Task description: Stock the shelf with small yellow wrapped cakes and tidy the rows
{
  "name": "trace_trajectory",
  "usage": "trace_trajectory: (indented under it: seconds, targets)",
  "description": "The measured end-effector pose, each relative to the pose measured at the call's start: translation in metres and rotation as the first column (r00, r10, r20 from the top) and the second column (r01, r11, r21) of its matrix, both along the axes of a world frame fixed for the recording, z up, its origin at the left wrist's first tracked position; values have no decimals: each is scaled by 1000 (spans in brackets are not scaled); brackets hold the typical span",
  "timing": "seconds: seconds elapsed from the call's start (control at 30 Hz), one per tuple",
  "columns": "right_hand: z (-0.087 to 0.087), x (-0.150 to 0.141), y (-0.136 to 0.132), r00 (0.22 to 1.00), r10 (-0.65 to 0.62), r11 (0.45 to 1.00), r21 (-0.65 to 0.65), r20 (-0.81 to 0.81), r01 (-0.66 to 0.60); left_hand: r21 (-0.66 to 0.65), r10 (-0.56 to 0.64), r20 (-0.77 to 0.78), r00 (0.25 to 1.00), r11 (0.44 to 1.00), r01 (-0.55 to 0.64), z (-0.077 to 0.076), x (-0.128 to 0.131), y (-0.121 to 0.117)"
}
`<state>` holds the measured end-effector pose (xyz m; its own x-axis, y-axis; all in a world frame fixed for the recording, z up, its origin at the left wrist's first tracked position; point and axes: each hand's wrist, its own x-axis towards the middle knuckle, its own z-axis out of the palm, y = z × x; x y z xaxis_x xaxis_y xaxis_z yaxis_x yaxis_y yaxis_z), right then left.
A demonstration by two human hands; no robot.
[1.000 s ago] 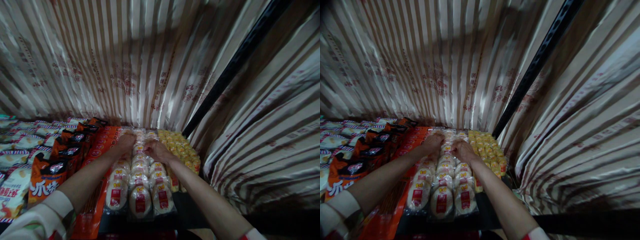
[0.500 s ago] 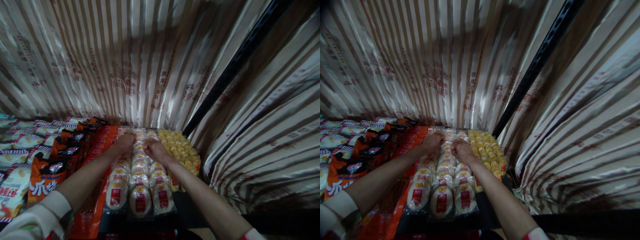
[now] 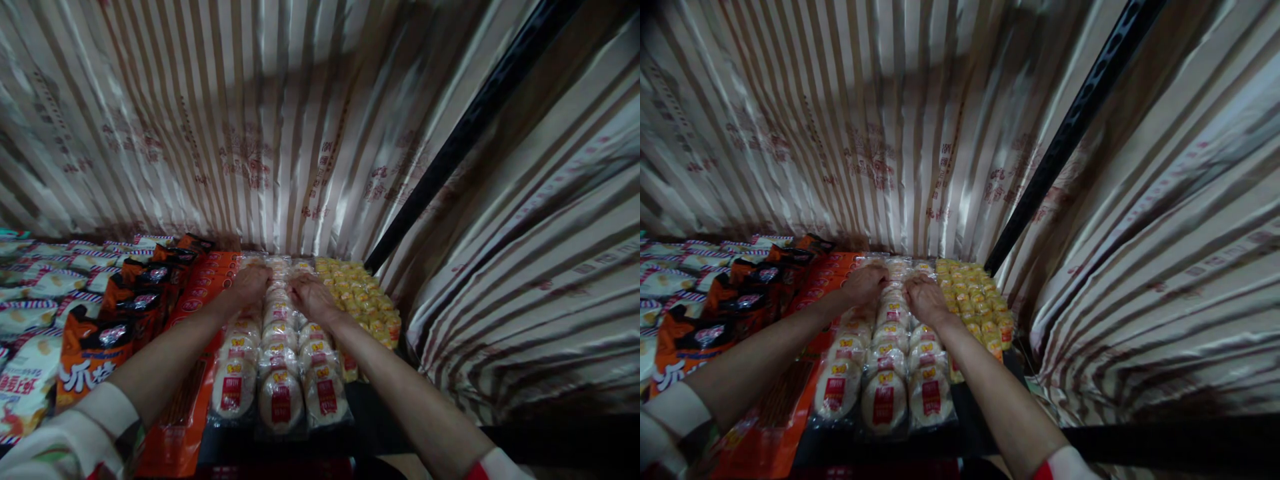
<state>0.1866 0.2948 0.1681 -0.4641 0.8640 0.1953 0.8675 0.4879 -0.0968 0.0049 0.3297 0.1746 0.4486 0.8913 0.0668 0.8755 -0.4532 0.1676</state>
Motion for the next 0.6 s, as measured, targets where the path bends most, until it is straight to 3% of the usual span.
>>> trace_trajectory:
  seconds: [0.27, 0.47, 0.6]
  targets:
    - [0, 0, 0, 1000, -27, 999, -18, -13, 27, 64, 10, 65, 998, 998, -14, 6, -1, -4]
    - [1, 1, 0, 999, -41, 998, -44, -22, 40, -9, -161, 20, 987, 987, 161, 10, -1, -8]
    - [1, 0, 0, 998, -38, 998, -47, -50, 36, -20, -180, -6, 984, 983, 180, 12, 1, -12]
